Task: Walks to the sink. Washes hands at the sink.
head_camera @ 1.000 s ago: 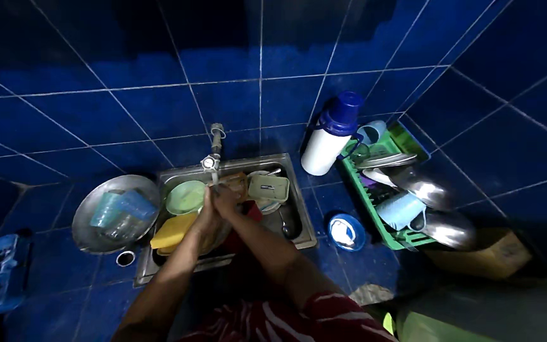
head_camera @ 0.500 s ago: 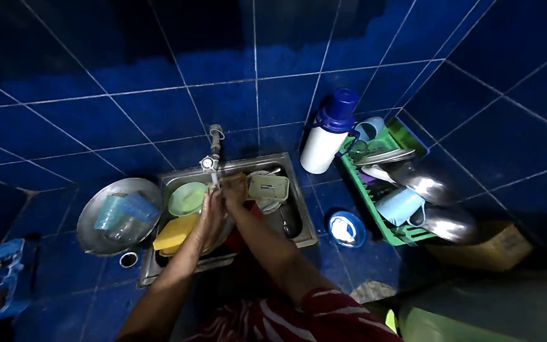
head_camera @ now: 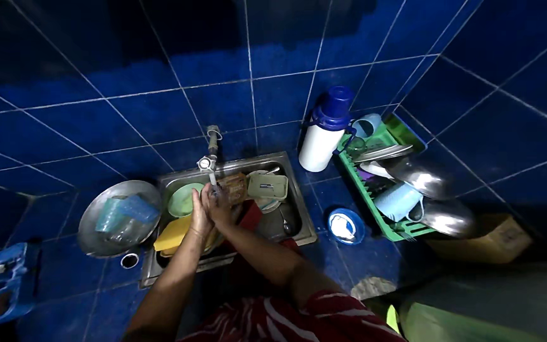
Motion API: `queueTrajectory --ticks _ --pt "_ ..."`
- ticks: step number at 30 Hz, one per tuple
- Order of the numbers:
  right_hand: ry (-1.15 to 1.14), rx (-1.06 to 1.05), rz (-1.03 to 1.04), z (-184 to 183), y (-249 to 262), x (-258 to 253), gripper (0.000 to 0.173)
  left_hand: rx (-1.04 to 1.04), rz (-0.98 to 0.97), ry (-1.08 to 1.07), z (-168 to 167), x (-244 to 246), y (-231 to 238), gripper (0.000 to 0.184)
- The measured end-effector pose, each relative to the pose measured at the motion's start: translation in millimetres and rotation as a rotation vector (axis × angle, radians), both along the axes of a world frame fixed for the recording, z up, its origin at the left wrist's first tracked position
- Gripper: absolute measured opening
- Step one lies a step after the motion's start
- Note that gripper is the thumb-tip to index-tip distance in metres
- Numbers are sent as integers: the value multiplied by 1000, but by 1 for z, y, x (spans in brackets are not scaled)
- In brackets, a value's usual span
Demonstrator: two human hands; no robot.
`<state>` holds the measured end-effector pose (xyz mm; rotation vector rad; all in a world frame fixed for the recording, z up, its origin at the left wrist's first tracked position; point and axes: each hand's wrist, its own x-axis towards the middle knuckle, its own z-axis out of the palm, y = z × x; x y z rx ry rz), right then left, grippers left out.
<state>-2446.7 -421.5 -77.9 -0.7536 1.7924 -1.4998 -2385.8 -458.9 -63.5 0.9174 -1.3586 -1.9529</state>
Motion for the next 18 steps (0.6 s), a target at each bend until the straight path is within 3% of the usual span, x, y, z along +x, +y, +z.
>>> queueTrajectory --ticks 4,6,11,18 --pt "-183 181 -20 -11 -6 -39 42 -40 -144 38 -3 -3 16 93" --pt "-182 121 -85 -7 -3 -30 41 -47 -158 40 -4 -3 12 92" --pt "130 25 -68 -7 11 20 44 23 -41 -24 -6 1 -7 91" --pt "-3 144 -187 -34 -12 -64 41 173 -157 121 -3 5 6 105"
